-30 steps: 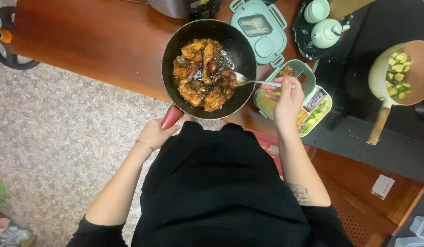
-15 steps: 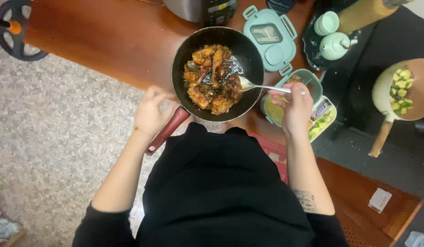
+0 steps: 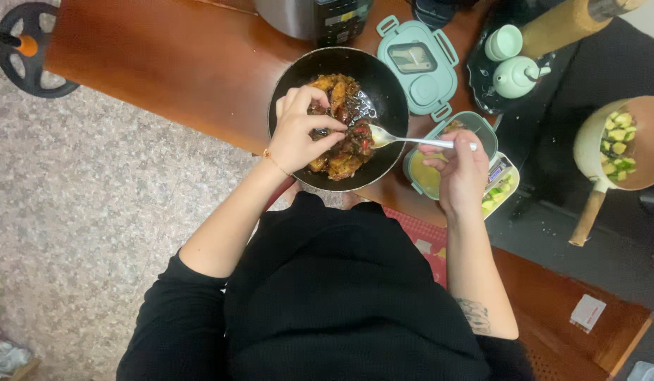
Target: The person prepares a lunch box by using a spoon to scoop cooked zucchini from a pot and seasoned meat from a pan into separate compartments of a plastic container.
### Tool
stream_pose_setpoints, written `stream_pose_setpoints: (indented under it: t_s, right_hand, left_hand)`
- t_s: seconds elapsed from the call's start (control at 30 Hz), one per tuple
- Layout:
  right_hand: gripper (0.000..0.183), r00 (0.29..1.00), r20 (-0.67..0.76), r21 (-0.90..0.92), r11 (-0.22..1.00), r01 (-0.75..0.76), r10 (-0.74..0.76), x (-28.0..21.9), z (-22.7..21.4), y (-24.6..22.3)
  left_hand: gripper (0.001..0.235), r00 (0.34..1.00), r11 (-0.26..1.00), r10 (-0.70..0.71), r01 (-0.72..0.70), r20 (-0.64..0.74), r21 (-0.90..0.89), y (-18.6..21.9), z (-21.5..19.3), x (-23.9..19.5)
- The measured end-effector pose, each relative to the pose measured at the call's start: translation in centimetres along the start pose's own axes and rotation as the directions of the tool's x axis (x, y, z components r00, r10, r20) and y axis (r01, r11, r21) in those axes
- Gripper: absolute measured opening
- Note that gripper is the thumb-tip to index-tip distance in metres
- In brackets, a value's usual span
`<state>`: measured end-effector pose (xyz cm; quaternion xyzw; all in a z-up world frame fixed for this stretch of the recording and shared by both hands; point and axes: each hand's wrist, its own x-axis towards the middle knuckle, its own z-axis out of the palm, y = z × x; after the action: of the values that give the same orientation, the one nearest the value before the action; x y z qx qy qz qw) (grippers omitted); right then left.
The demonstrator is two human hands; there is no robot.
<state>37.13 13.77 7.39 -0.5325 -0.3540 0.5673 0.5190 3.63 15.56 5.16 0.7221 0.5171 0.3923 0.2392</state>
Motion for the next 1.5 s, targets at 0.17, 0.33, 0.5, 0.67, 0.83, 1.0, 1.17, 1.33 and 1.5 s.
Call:
stream_pose_setpoints:
  t_s: [0.17, 0.33, 0.5, 0.67, 0.83, 1.0, 1.17, 1.33, 1.5]
  right_hand:
    - [0.028, 1.000, -0.013, 0.048, 0.999, -0.014, 0.015, -0.5, -0.2, -0.2]
    - [0.029, 0.998, -0.059, 0.068, 0.998, -0.009, 0.013, -0.9, -2.2, 0.4]
    - [0.029, 0.990, -0.140, 0.108, 0.994, -0.004, 0.019, -1.1, -6.2, 1.1]
    - [0.022, 0.944, -0.324, 0.181, 0.983, 0.004, 0.056, -2.5, -10.9, -0.2]
    - [0.026, 0.896, -0.426, -0.101, 0.991, 0.091, -0.125, -3.6, -16.2, 0.5]
    - [0.024, 0.841, -0.227, -0.715, 0.671, 0.198, -0.490, -4.0, -17.4, 2.4]
    - [0.014, 0.791, 0.280, -0.957, -0.094, 0.274, -0.544, -4.0, -17.5, 4.6]
    - [0.017, 0.653, 0.421, -0.903, -0.224, 0.367, -0.630, -3.3, -17.9, 4.4]
    - [0.024, 0.612, 0.446, -0.882, -0.206, 0.423, -0.653, -3.3, -17.8, 3.8]
  left_hand:
    - [0.010, 0.999, 0.999, 0.032, -0.032, -0.025, 0.019, 1.1, -0.7, 0.5]
    - [0.012, 0.991, 0.988, 0.122, -0.117, -0.050, 0.098, 2.7, -1.1, 1.8]
    - [0.013, 0.969, 0.961, 0.246, -0.243, -0.011, 0.131, 5.7, 0.7, 4.2]
    - [0.013, 0.941, 0.919, 0.330, -0.338, 0.070, 0.204, 9.4, 1.2, 7.1]
    - [0.014, 0.959, 0.907, 0.260, -0.284, 0.115, 0.311, 7.0, 1.3, 6.2]
    - [0.022, 0.984, 0.880, 0.155, -0.179, 0.090, 0.441, 3.2, 1.1, 3.8]
    - [0.020, 0.999, 0.820, 0.005, -0.033, 0.052, 0.571, 0.6, 1.1, 1.5]
    - [0.020, 0.998, 0.805, -0.048, 0.019, 0.034, 0.593, -0.4, 1.3, 0.6]
    - [0.018, 0.995, 0.778, -0.100, 0.082, -0.005, 0.623, -1.1, 1.3, -0.8]
